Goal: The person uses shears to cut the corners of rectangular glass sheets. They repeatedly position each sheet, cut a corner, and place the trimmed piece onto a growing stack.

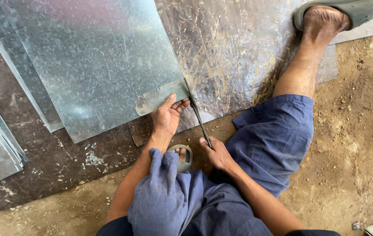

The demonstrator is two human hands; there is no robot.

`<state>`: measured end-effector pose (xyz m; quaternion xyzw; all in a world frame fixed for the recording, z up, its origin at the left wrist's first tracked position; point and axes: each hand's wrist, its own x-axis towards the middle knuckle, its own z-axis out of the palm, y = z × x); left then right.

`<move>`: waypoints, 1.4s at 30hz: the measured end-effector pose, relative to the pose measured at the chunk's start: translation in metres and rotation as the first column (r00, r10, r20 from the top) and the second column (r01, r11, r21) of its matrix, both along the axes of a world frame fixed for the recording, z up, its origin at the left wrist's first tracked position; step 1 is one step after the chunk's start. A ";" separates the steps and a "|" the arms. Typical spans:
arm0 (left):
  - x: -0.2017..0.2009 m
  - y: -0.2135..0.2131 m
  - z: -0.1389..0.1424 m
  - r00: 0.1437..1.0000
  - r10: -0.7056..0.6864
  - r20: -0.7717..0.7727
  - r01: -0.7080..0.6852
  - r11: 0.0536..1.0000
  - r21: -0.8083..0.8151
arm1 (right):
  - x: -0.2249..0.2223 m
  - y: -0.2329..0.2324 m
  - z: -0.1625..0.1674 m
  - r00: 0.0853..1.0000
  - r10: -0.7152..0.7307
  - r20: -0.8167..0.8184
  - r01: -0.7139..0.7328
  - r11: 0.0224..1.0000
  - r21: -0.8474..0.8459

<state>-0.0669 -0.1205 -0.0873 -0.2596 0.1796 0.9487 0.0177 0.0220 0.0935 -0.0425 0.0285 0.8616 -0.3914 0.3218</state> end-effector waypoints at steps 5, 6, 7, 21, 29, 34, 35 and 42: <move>0.000 0.002 0.001 1.000 0.001 0.004 -0.001 1.000 0.011 | 0.002 -0.002 -0.001 0.999 0.031 0.034 -0.036 0.989 0.145; -0.001 0.003 0.001 1.000 0.003 0.008 -0.003 1.000 0.003 | 0.002 -0.002 -0.002 0.998 0.034 0.052 -0.043 0.983 0.180; 0.000 0.003 0.002 1.000 0.008 0.008 -0.008 1.000 0.001 | 0.002 -0.001 -0.002 0.998 0.038 0.044 -0.045 0.987 0.156; 0.001 -0.003 0.022 0.999 0.008 0.053 0.000 0.989 -0.145 | 0.001 -0.013 0.008 0.979 -0.063 0.196 0.078 0.994 -0.073; 0.001 -0.002 0.016 0.999 0.018 0.041 -0.013 0.993 -0.119 | 0.003 -0.005 -0.003 0.996 0.047 0.081 -0.043 0.998 -0.051; 0.001 -0.001 0.008 1.000 0.019 0.023 -0.016 0.991 -0.134 | 0.012 0.004 -0.031 0.994 0.069 -0.079 -0.076 0.994 -0.083; 0.002 0.000 0.006 1.000 0.018 0.015 -0.016 0.989 -0.146 | 0.013 0.006 -0.036 0.996 0.069 -0.065 -0.074 0.994 -0.075; -0.002 -0.004 -0.002 0.975 0.179 0.132 -0.119 0.922 -0.369 | 0.029 0.038 -0.032 0.814 -0.073 0.577 0.376 0.823 -0.426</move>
